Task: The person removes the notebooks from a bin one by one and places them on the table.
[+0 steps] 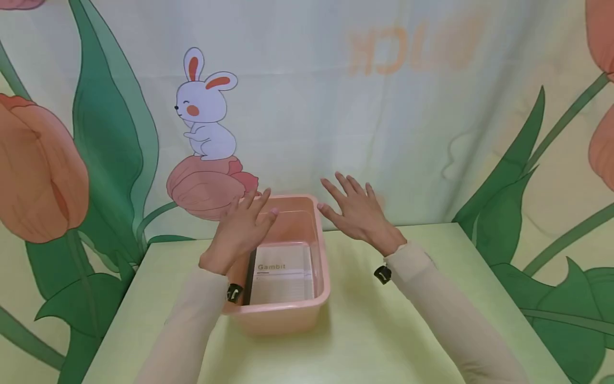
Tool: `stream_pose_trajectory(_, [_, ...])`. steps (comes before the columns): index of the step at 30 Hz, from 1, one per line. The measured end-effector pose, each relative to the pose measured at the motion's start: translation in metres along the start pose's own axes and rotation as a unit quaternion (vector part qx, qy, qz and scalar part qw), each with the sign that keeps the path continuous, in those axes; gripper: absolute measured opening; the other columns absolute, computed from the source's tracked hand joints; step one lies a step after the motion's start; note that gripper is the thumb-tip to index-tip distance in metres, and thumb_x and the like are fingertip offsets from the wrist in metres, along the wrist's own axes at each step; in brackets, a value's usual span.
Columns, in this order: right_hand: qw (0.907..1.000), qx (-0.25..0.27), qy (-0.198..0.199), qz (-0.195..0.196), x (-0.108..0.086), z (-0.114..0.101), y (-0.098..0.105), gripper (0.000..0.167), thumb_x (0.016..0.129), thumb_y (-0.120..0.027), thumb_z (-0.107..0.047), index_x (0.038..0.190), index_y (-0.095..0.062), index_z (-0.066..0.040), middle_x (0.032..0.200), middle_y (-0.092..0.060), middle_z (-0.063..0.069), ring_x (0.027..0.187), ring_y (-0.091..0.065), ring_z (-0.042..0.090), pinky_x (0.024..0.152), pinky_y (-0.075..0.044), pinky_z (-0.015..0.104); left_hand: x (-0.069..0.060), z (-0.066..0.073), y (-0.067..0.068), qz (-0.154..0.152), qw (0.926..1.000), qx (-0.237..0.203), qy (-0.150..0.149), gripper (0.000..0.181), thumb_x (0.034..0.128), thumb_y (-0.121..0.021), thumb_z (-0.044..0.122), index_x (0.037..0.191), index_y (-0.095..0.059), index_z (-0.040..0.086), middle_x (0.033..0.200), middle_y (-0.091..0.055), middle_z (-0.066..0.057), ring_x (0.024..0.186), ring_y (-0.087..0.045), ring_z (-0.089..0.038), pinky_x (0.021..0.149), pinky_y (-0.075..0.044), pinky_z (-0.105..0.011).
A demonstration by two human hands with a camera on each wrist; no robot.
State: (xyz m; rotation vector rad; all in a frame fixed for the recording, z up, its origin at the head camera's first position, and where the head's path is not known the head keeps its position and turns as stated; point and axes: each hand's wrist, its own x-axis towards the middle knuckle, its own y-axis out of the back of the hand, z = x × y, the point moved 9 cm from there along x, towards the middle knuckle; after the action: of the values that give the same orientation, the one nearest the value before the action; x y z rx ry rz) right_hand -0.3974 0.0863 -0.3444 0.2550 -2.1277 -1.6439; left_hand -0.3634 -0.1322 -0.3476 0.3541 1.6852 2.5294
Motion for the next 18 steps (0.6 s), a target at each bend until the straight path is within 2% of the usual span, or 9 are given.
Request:
stream_pose_trajectory(6, [0.9998, 0.008, 0.018, 0.005, 0.004, -0.014, 0.002, 0.065, 0.1, -0.034, -0.06, 0.157, -0.016, -0.036, 0.166, -0.016, 0.006, 0.152, -0.018, 0.034, 0.119, -0.014, 0.064, -0.015, -0.019, 0.011, -0.016, 0.9977, -0.063, 0.021, 0.074, 0.098, -0.041, 0.058, 0.159, -0.012, 0.027, 0.167, -0.006, -0.013, 0.147, -0.022, -0.049, 0.104, -0.032, -0.074])
stream_pose_trajectory(9, [0.9995, 0.01, 0.029, 0.005, 0.007, -0.023, 0.003, 0.067, 0.099, -0.036, -0.062, 0.157, -0.017, -0.036, 0.165, -0.018, 0.005, 0.151, -0.021, 0.033, 0.119, -0.016, 0.063, -0.024, -0.028, 0.018, -0.017, 0.9958, -0.088, 0.021, 0.081, 0.0966, -0.044, 0.06, 0.159, -0.009, 0.024, 0.166, -0.01, -0.015, 0.144, -0.026, -0.051, 0.103, -0.032, -0.074])
stream_pose_trajectory(11, [0.9993, 0.009, 0.035, 0.006, 0.01, -0.029, 0.003, 0.068, 0.098, -0.037, -0.063, 0.157, -0.017, -0.036, 0.165, -0.019, 0.005, 0.15, -0.023, 0.032, 0.119, -0.017, 0.062, -0.03, -0.034, 0.022, -0.013, 0.9945, -0.102, 0.019, 0.083, 0.0962, -0.046, 0.059, 0.16, -0.009, 0.021, 0.163, -0.018, -0.018, 0.142, -0.03, -0.052, 0.103, -0.033, -0.074])
stream_pose_trajectory(15, [0.999, 0.005, 0.044, 0.005, 0.015, -0.04, 0.002, 0.07, 0.097, -0.038, -0.064, 0.157, -0.017, -0.035, 0.164, -0.02, 0.005, 0.15, -0.025, 0.031, 0.12, -0.02, 0.059, -0.039, -0.049, 0.022, -0.015, 0.9906, -0.133, 0.027, 0.079, 0.0973, -0.05, 0.053, 0.159, -0.012, 0.023, 0.159, -0.029, -0.022, 0.138, -0.035, -0.054, 0.099, -0.036, -0.075])
stream_pose_trajectory(18, [0.9989, 0.006, 0.047, 0.001, 0.019, -0.045, 0.001, 0.071, 0.097, -0.041, -0.062, 0.158, -0.017, -0.035, 0.164, -0.021, 0.005, 0.15, -0.025, 0.029, 0.12, -0.021, 0.058, -0.044, -0.062, 0.017, -0.022, 0.9857, -0.162, 0.043, 0.077, 0.0981, -0.052, 0.048, 0.159, -0.011, 0.026, 0.159, -0.027, -0.023, 0.138, -0.034, -0.055, 0.098, -0.038, -0.073])
